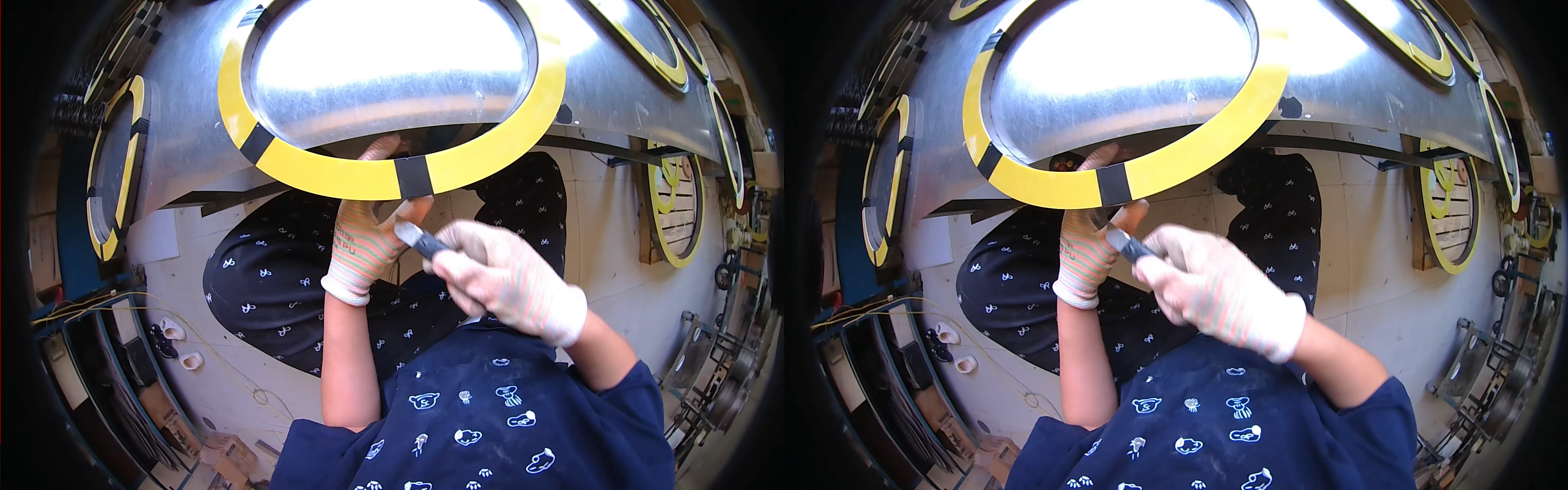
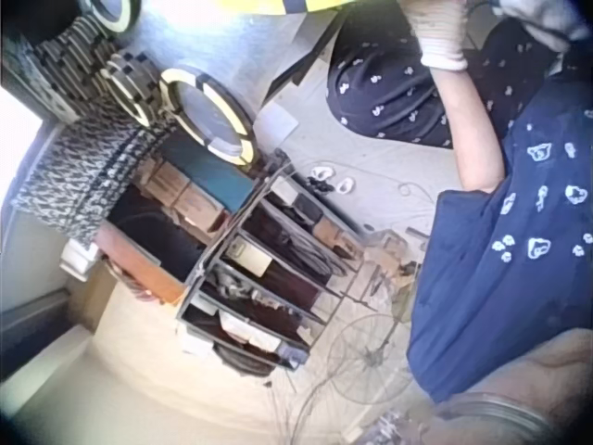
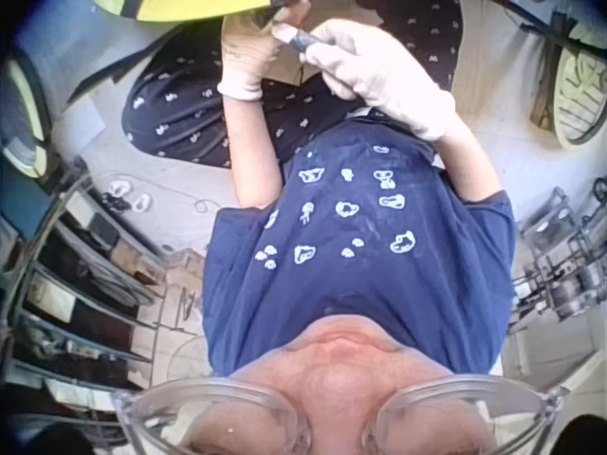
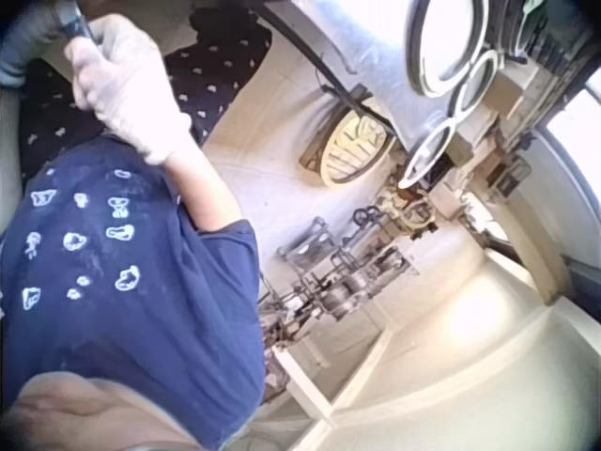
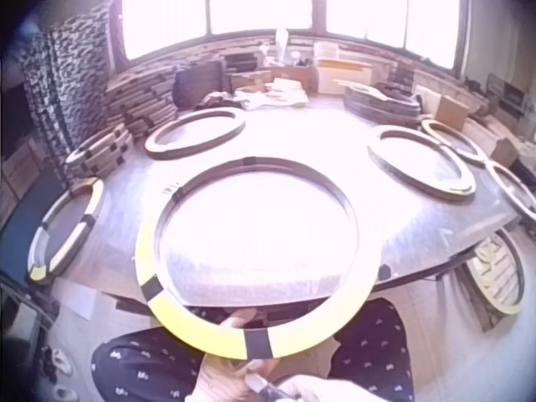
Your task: Applying black tape to yellow circular frames on a large metal surface.
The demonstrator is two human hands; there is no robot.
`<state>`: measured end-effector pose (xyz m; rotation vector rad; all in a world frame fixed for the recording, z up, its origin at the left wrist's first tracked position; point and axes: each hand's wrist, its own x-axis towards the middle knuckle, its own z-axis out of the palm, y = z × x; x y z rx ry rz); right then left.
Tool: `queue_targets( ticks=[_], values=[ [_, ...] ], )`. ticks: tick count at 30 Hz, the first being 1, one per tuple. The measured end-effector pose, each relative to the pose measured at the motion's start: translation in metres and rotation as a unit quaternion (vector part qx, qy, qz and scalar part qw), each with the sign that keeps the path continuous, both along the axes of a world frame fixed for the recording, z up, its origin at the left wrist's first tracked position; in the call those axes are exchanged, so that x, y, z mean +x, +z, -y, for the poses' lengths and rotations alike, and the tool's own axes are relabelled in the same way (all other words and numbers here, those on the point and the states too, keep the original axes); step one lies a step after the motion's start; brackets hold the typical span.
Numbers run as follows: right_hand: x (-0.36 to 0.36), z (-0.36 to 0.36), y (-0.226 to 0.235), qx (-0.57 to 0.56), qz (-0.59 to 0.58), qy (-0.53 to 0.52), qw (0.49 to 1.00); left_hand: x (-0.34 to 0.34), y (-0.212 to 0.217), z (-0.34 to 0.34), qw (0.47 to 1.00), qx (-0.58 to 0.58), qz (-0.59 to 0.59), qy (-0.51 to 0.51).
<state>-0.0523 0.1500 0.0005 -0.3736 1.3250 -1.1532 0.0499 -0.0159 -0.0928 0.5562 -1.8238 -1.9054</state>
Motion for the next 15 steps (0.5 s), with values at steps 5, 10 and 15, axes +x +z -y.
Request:
queue_targets(
  ticks=[5, 10, 15],
  values=[
    [-0.001, -0.007, -0.006, 0.018, -0.089, -0.025, 0.996, 0.001, -0.005, 0.0, 0.998, -0.044, 0.042, 0.003],
    [-0.001, -0.002, -0.019, -0.001, -0.091, -0.058, 0.994, 0.002, -0.002, 0.0, 0.999, 0.016, 0.027, -0.021],
    [0.002, -0.017, -0.017, 0.044, -0.103, -0.035, 0.993, 0.006, -0.006, 0.0, 0.998, -0.029, 0.059, -0.005]
  ],
)
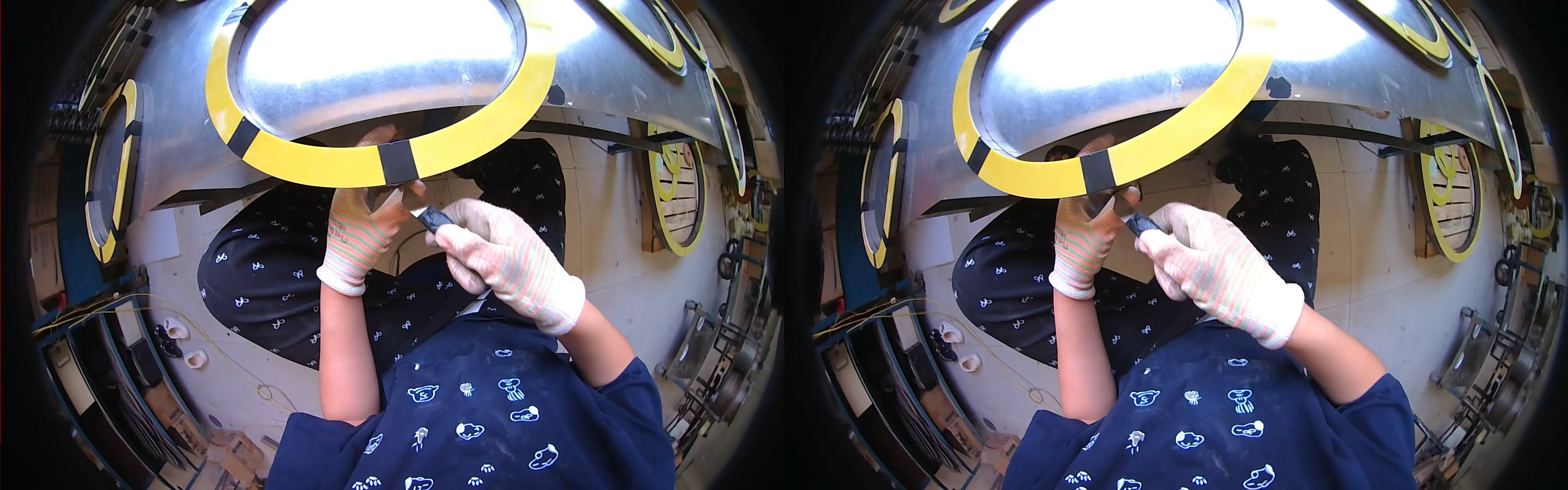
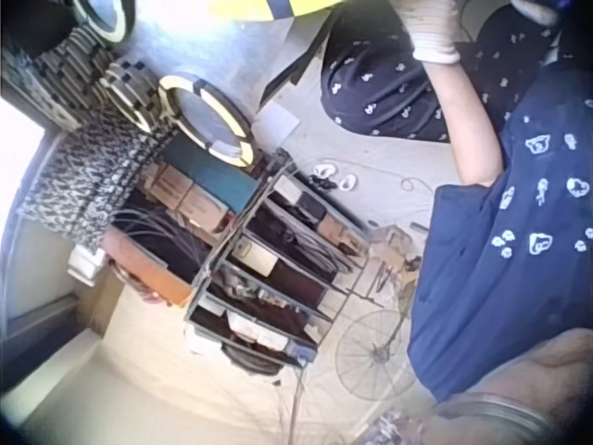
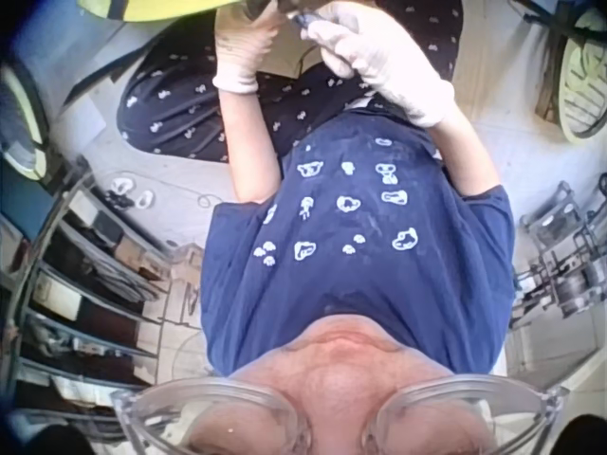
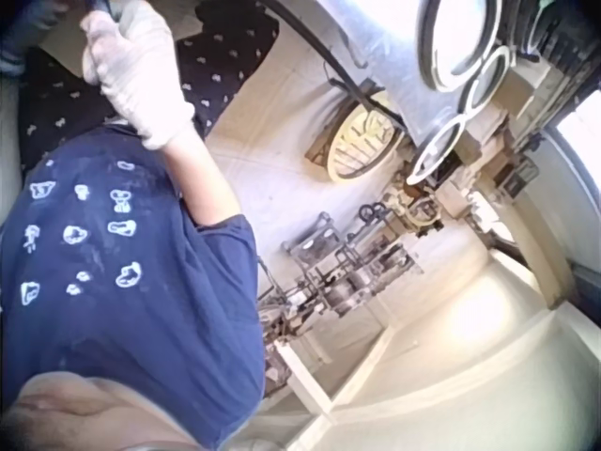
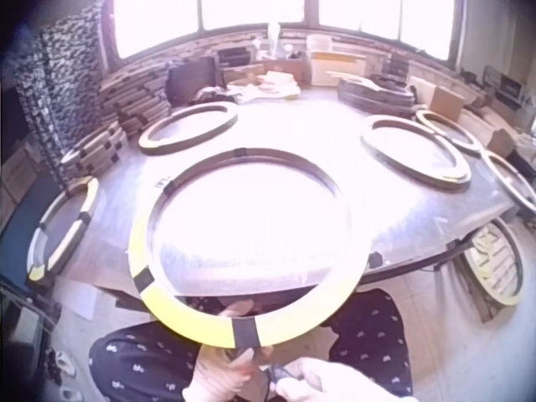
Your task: Applying black tape to yellow circular frames on a large metal surface.
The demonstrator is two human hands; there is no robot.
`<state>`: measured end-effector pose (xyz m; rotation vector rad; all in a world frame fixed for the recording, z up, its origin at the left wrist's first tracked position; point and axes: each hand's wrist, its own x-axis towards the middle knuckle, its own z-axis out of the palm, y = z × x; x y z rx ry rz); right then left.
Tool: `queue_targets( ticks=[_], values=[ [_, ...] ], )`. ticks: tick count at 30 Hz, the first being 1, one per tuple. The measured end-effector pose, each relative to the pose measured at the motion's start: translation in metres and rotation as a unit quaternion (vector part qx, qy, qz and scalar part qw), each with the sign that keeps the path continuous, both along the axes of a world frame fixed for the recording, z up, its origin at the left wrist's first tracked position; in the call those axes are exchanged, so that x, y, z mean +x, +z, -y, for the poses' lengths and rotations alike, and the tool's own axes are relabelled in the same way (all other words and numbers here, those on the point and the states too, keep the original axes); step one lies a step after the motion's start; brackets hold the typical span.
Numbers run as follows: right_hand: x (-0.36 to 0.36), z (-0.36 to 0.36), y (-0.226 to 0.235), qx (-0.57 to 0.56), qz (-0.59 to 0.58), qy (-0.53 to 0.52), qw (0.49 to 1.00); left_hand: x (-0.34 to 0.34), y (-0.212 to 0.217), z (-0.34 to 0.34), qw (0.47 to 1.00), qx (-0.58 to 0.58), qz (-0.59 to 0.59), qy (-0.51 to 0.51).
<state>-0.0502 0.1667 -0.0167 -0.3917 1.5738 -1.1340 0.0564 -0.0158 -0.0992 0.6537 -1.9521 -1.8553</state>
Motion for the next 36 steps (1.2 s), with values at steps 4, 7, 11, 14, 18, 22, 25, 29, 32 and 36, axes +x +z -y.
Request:
queue_targets(
  ticks=[4, 7, 11, 14, 18, 22, 25, 29, 32, 36],
  values=[
    [-0.012, 0.011, -0.007, -0.054, 0.004, -0.006, 0.999, 0.0, -0.018, -0.002, 0.997, 0.026, -0.067, 0.028],
    [-0.023, 0.026, -0.004, -0.133, -0.057, -0.081, 0.986, -0.005, -0.019, -0.006, 0.982, -0.151, 0.106, -0.035],
    [-0.031, 0.008, 0.021, -0.039, -0.055, 0.014, 0.998, 0.008, 0.022, -0.012, 0.948, -0.093, 0.279, -0.118],
    [-0.051, -0.018, 0.046, 0.008, -0.219, -0.191, 0.957, 0.038, 0.058, -0.013, 0.966, 0.0, 0.146, -0.211],
    [-0.121, -0.04, 0.056, 0.04, -0.503, -0.162, 0.848, 0.054, 0.059, -0.014, 0.99, -0.053, 0.088, -0.098],
    [-0.119, -0.072, 0.062, 0.048, -0.617, -0.166, 0.767, 0.036, 0.045, -0.014, 0.972, -0.197, 0.06, -0.117],
    [-0.073, -0.097, 0.049, -0.036, -0.398, -0.052, 0.915, 0.01, 0.043, -0.033, 0.994, 0.105, 0.001, -0.014],
    [-0.027, -0.098, 0.016, -0.034, -0.309, 0.216, 0.925, -0.009, 0.066, -0.081, 0.873, 0.418, -0.143, -0.207],
    [-0.048, -0.082, 0.021, -0.19, -0.393, 0.182, 0.881, -0.016, 0.099, -0.09, 0.929, 0.321, -0.034, -0.18],
    [-0.143, -0.028, 0.061, -0.305, -0.631, 0.026, 0.713, -0.069, 0.126, -0.08, 0.86, -0.503, 0.024, 0.079]
  ],
)
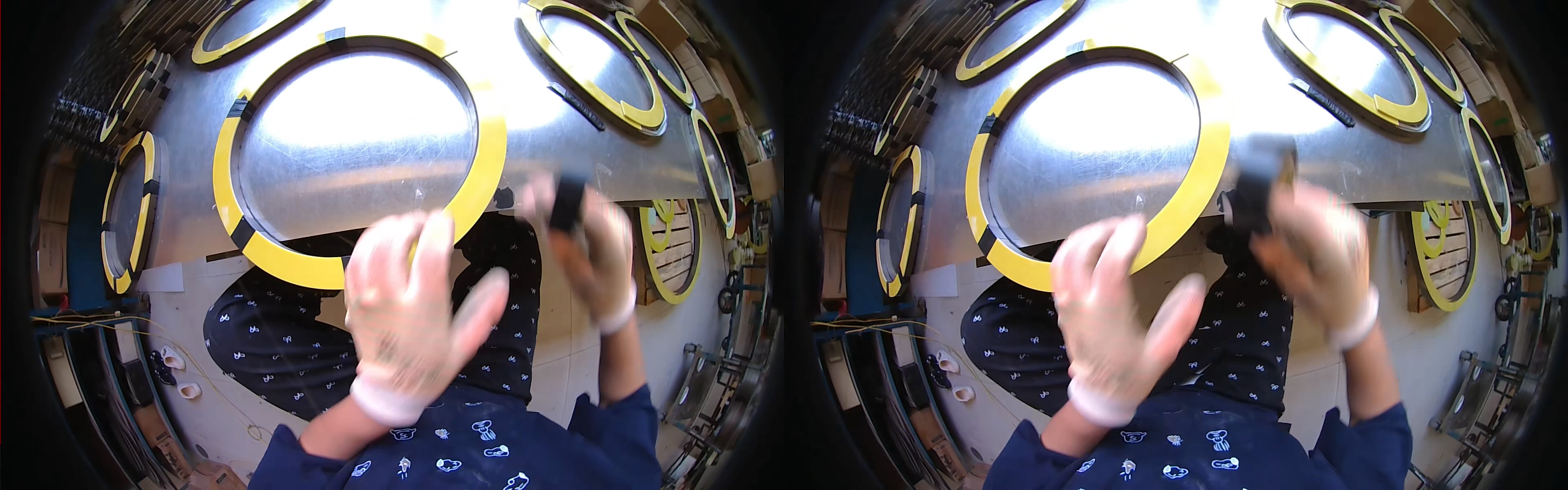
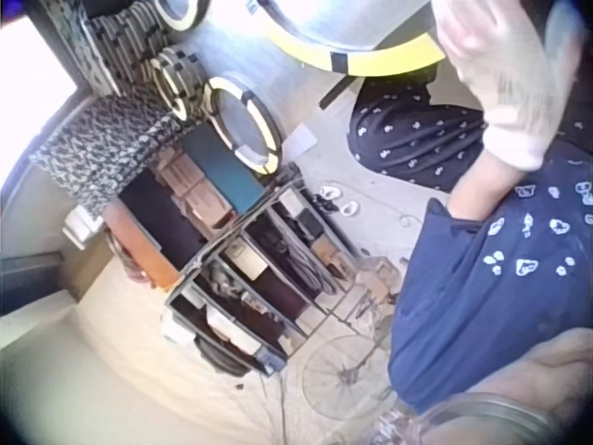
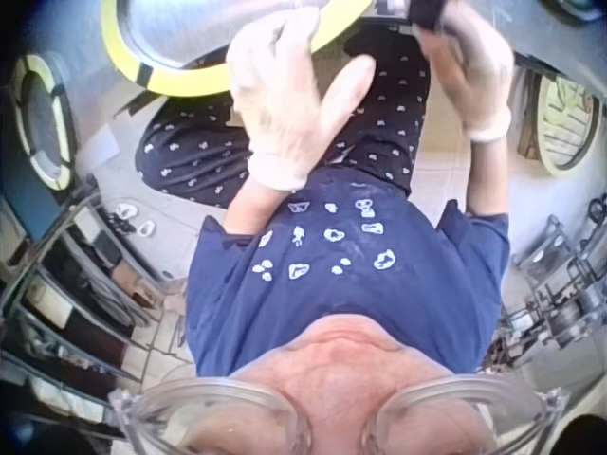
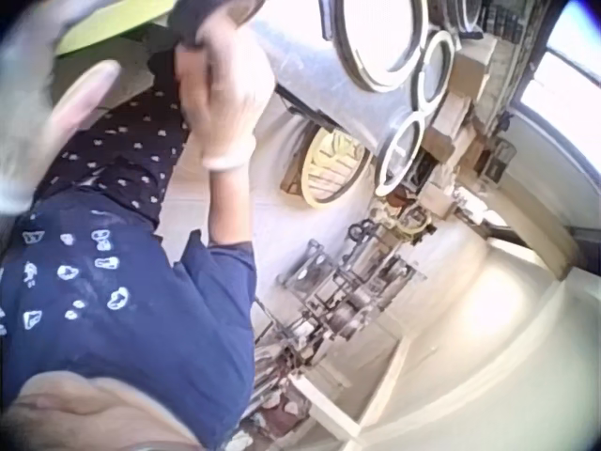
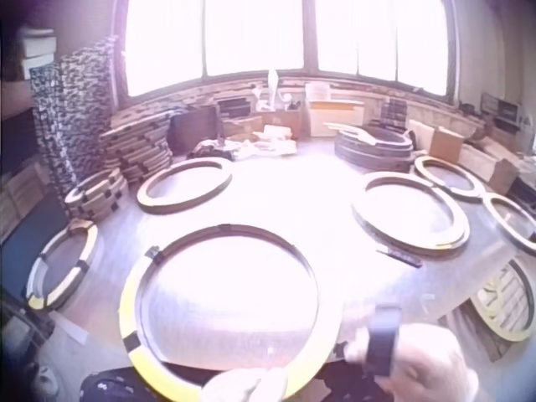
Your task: Applying black tape to yellow circular frames on a large metal surface.
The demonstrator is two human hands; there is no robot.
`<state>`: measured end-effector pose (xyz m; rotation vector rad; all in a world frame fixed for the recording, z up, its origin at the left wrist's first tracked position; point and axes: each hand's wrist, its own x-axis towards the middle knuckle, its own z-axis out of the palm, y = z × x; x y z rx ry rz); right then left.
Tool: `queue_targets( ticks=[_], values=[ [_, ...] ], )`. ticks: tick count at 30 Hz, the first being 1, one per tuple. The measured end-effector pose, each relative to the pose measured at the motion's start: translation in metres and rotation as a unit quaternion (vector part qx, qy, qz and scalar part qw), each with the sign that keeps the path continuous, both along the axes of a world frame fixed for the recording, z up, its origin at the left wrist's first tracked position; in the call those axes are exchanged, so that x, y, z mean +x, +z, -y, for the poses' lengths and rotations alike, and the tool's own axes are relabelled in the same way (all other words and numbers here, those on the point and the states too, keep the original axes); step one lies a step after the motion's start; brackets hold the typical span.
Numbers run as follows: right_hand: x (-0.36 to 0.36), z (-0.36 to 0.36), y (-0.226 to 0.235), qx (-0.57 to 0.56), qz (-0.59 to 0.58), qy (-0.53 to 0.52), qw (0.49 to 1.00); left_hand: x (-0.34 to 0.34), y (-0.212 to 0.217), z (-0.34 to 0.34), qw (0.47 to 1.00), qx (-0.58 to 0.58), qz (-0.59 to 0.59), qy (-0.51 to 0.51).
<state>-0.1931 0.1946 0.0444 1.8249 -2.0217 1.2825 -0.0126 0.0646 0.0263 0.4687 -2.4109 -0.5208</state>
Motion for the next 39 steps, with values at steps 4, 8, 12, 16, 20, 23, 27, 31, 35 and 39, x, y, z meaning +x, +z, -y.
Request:
queue_targets(
  ticks=[4, 8, 12, 16, 20, 23, 27, 31, 35, 39],
  values=[
    [-0.068, 0.056, 0.004, 0.095, -0.153, 0.069, 0.981, -0.05, -0.019, 0.004, 0.986, -0.08, 0.121, 0.085],
    [-0.066, 0.056, -0.025, 0.144, -0.075, 0.157, 0.974, -0.001, -0.037, 0.029, 0.99, -0.101, 0.094, 0.009],
    [-0.038, 0.043, -0.047, 0.164, -0.053, 0.175, 0.969, 0.055, -0.032, 0.075, 0.981, -0.122, 0.121, -0.094],
    [-0.01, 0.056, -0.049, 0.166, -0.01, 0.184, 0.969, 0.065, -0.03, 0.104, 0.98, -0.142, 0.061, -0.128],
    [0.006, 0.068, -0.037, 0.064, -0.038, 0.172, 0.982, 0.075, -0.044, 0.117, 0.983, -0.105, 0.061, -0.138],
    [-0.007, 0.066, -0.024, 0.159, -0.04, 0.236, 0.958, 0.082, -0.035, 0.116, 0.978, -0.096, 0.124, -0.138],
    [-0.068, 0.066, -0.012, 0.146, -0.012, 0.181, 0.973, 0.049, 0.011, 0.082, 0.987, -0.112, 0.093, -0.071],
    [-0.112, 0.065, -0.015, 0.25, -0.012, 0.187, 0.95, -0.031, 0.015, 0.008, 0.982, 0.066, 0.178, 0.014],
    [-0.125, 0.071, -0.021, 0.259, 0.075, 0.246, 0.931, -0.061, -0.011, -0.004, 0.985, 0.053, 0.149, 0.061],
    [-0.13, 0.079, -0.032, 0.217, 0.134, 0.315, 0.914, -0.05, -0.022, 0.002, 0.993, -0.002, 0.099, 0.065]
  ],
)
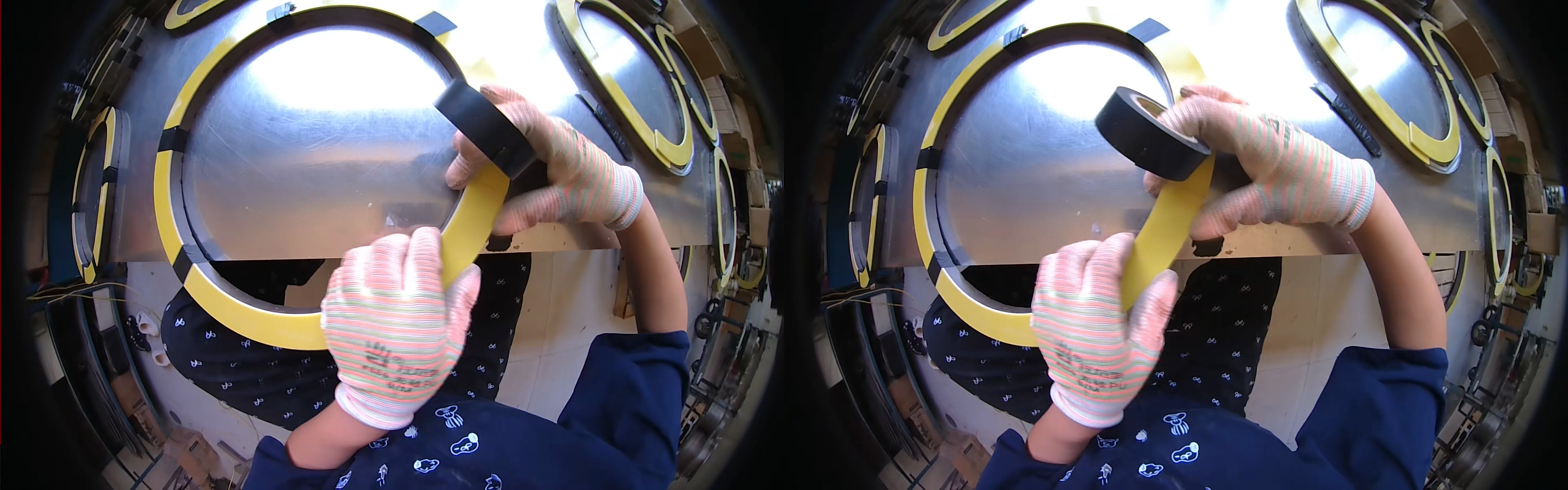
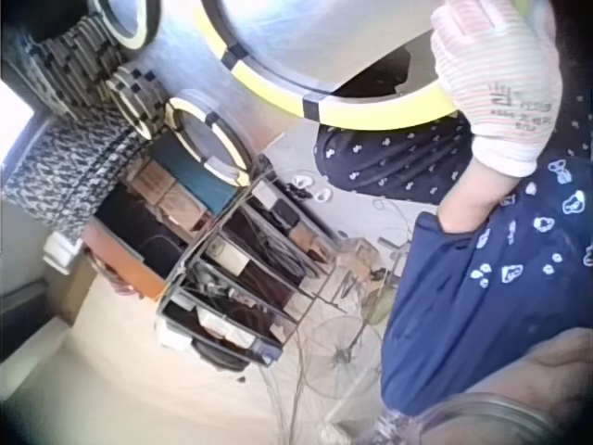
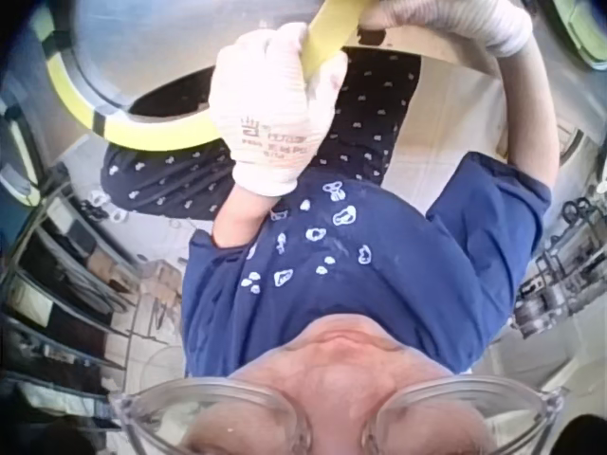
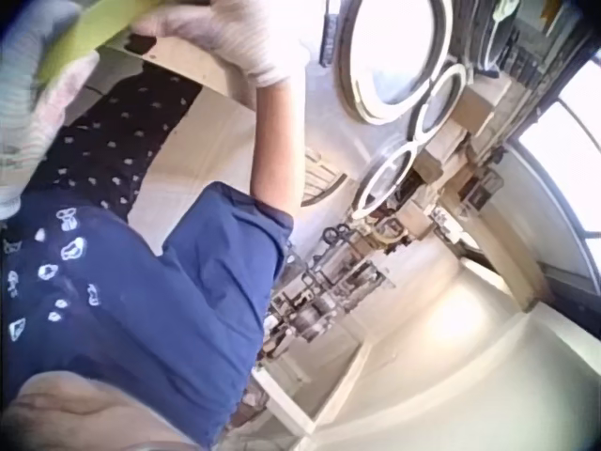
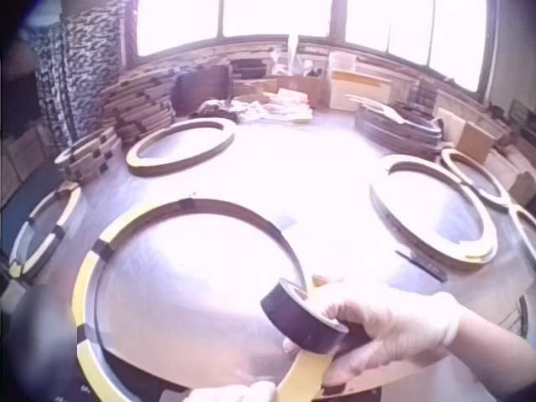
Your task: Applying black tape to yellow circular frames on a large metal surface.
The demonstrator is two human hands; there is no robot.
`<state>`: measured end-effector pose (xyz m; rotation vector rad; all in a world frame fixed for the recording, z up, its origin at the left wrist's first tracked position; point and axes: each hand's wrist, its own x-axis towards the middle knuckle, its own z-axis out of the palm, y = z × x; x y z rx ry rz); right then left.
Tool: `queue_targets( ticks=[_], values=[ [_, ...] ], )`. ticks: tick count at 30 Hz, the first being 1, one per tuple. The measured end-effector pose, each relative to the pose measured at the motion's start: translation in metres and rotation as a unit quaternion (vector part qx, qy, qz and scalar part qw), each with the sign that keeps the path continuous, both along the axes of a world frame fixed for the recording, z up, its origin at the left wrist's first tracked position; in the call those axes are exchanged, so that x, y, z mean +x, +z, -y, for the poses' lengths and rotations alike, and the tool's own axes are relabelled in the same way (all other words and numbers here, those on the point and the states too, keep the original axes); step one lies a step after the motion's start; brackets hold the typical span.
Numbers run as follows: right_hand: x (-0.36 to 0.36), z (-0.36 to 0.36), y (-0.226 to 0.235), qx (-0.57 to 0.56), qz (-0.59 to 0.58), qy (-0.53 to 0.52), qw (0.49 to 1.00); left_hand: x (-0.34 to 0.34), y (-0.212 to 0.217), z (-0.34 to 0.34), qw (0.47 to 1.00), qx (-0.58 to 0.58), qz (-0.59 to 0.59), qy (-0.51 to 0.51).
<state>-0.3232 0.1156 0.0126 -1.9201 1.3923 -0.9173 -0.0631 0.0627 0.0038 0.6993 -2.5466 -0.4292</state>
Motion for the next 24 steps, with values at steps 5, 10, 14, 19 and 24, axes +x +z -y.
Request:
queue_targets(
  ticks=[5, 10, 14, 19, 24],
  values=[
    [-0.003, 0.003, -0.018, -0.095, -0.018, -0.011, 0.995, -0.002, 0.0, -0.003, 1.0, -0.001, 0.007, 0.02],
    [0.006, 0.001, -0.007, -0.023, 0.057, -0.01, 0.998, 0.002, 0.007, -0.004, 0.999, -0.02, 0.044, -0.005],
    [0.026, -0.011, 0.023, 0.037, 0.159, -0.104, 0.981, 0.009, 0.003, -0.003, 0.996, -0.068, 0.051, -0.008],
    [0.094, -0.048, 0.042, -0.091, 0.103, -0.139, 0.981, 0.009, -0.002, 0.002, 0.999, 0.0, -0.035, -0.005],
    [0.17, -0.082, 0.042, -0.153, 0.147, -0.266, 0.94, 0.013, 0.019, 0.013, 0.996, -0.016, -0.076, -0.052]
  ],
)
